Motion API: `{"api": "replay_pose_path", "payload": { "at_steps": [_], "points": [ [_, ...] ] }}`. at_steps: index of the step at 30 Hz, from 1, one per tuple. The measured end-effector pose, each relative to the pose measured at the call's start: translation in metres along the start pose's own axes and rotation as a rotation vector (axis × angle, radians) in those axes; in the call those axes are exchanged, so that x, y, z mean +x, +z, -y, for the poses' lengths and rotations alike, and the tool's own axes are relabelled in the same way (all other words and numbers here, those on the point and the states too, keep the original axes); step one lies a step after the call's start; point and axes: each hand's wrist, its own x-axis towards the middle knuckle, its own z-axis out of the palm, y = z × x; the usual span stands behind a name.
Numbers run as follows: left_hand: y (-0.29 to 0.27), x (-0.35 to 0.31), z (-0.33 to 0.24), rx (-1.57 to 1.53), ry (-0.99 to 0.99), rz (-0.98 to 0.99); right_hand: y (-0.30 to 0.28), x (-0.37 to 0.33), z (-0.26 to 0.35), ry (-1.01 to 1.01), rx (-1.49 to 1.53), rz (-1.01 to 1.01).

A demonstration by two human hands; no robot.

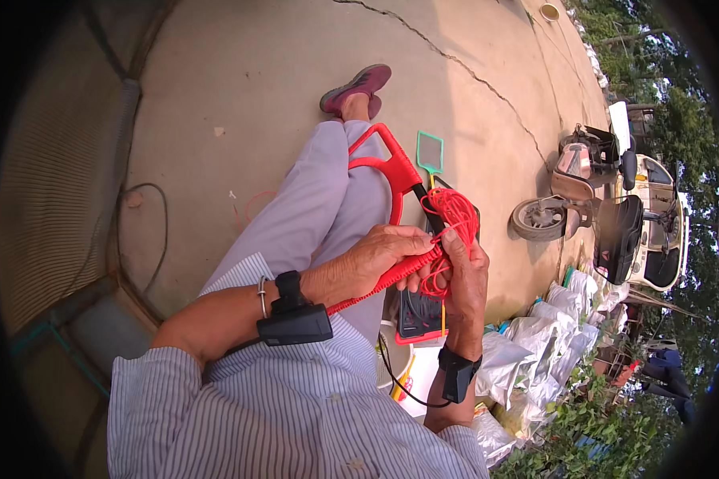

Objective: Winding a long red rope around a red plastic frame.

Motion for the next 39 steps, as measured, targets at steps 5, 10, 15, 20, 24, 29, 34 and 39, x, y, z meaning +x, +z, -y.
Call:
{"api": "replay_pose_path", "payload": {
  "at_steps": [5,10,15,20,24,29,34,39],
  "points": [
    [-0.004,0.001,0.003,-0.016,-0.015,0.034,-0.003,0.004,0.006,-0.006,-0.156,0.036],
    [-0.003,-0.005,0.007,-0.014,-0.005,0.007,-0.001,0.005,0.000,-0.023,-0.147,-0.013],
    [-0.001,-0.021,0.017,0.101,0.139,-0.050,0.003,-0.004,-0.009,-0.022,0.070,-0.004],
    [-0.010,-0.020,0.038,0.386,0.441,-0.148,0.028,-0.016,-0.013,-0.212,-0.176,-0.228],
    [-0.011,-0.025,0.035,0.586,0.640,-0.365,0.037,-0.018,-0.014,-0.226,-0.090,-0.271],
    [-0.026,-0.028,0.027,0.360,0.083,-0.404,0.022,-0.016,-0.025,-0.152,-0.094,-0.304],
    [-0.036,-0.028,0.036,0.150,-0.079,-0.245,0.026,-0.020,-0.030,-0.177,-0.092,-0.347],
    [-0.035,-0.020,0.061,0.497,0.219,-0.397,0.028,-0.024,-0.038,-0.215,-0.060,-0.399]
  ]
}}
